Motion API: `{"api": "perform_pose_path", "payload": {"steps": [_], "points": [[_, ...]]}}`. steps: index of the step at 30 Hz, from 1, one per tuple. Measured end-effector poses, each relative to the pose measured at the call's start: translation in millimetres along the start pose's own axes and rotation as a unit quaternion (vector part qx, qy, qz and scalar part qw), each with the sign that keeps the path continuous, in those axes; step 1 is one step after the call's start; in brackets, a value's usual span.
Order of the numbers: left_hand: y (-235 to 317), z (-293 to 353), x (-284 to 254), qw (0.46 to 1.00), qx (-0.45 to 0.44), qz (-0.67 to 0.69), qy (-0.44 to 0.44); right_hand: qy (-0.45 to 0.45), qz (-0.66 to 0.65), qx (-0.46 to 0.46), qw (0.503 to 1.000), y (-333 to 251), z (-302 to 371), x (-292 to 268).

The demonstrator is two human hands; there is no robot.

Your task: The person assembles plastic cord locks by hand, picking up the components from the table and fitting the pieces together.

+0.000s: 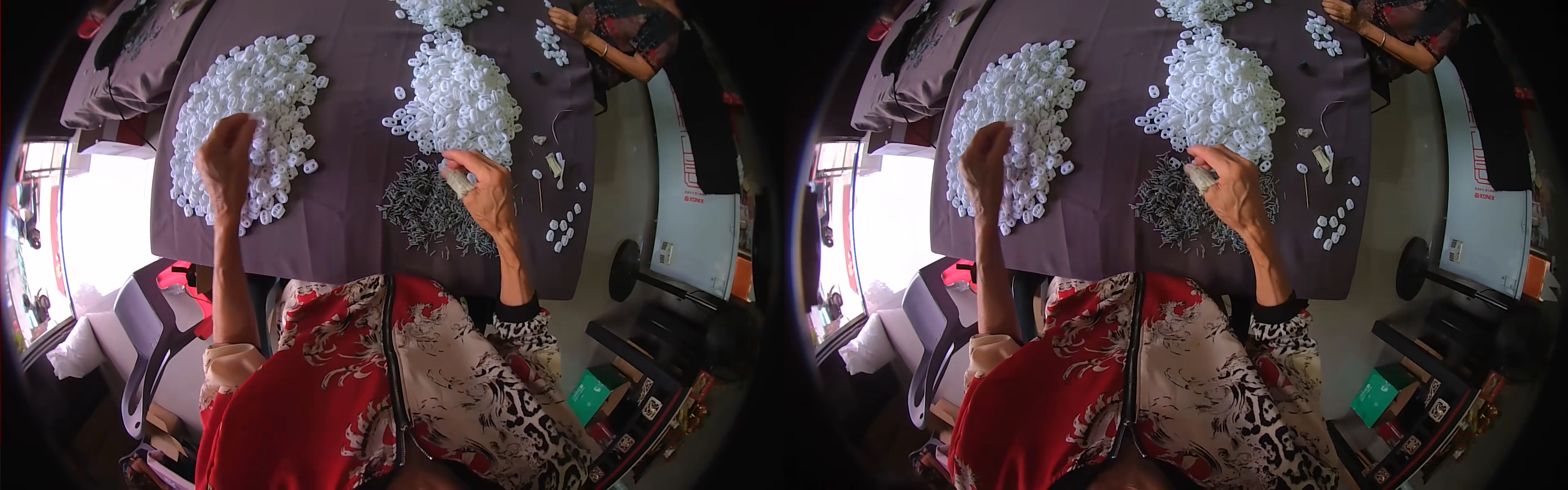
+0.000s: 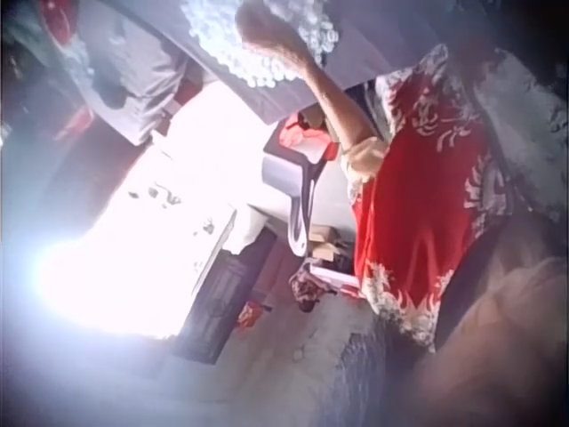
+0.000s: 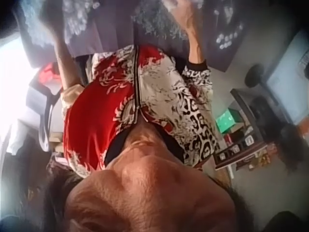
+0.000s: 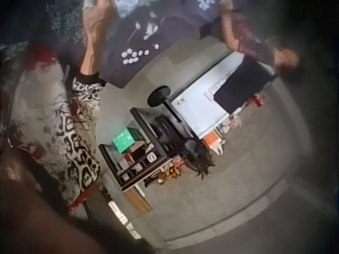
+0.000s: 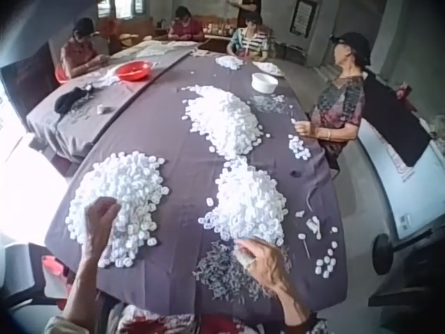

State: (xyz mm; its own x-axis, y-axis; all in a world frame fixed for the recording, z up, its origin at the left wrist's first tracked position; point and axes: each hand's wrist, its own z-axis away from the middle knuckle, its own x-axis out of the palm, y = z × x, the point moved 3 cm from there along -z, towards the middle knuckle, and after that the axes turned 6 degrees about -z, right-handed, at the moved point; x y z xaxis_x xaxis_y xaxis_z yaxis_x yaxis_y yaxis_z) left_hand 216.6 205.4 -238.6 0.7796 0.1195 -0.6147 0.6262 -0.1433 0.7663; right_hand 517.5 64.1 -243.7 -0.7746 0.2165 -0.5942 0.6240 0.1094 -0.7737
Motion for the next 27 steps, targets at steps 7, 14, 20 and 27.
{"api": "perform_pose_path", "payload": {"steps": [7, 14, 20, 27], "points": [[-8.0, -10.5, -11.0, 0.976, 0.061, -0.182, 0.106, 0.019, -0.001, 0.031, 0.999, 15.7, -5.8, -4.6], [51.1, 43.6, 105.1, 0.948, 0.304, -0.041, -0.089, -0.08, 0.091, 0.068, 0.99, 19.3, 16.4, -4.9], [71.0, 75.2, 153.8, 0.942, 0.291, -0.051, -0.161, -0.08, 0.119, 0.059, 0.988, 12.7, 28.4, -10.6], [66.4, 72.4, 170.6, 0.935, 0.306, -0.069, -0.164, -0.103, 0.2, 0.002, 0.974, 20.3, 34.0, 6.1]]}}
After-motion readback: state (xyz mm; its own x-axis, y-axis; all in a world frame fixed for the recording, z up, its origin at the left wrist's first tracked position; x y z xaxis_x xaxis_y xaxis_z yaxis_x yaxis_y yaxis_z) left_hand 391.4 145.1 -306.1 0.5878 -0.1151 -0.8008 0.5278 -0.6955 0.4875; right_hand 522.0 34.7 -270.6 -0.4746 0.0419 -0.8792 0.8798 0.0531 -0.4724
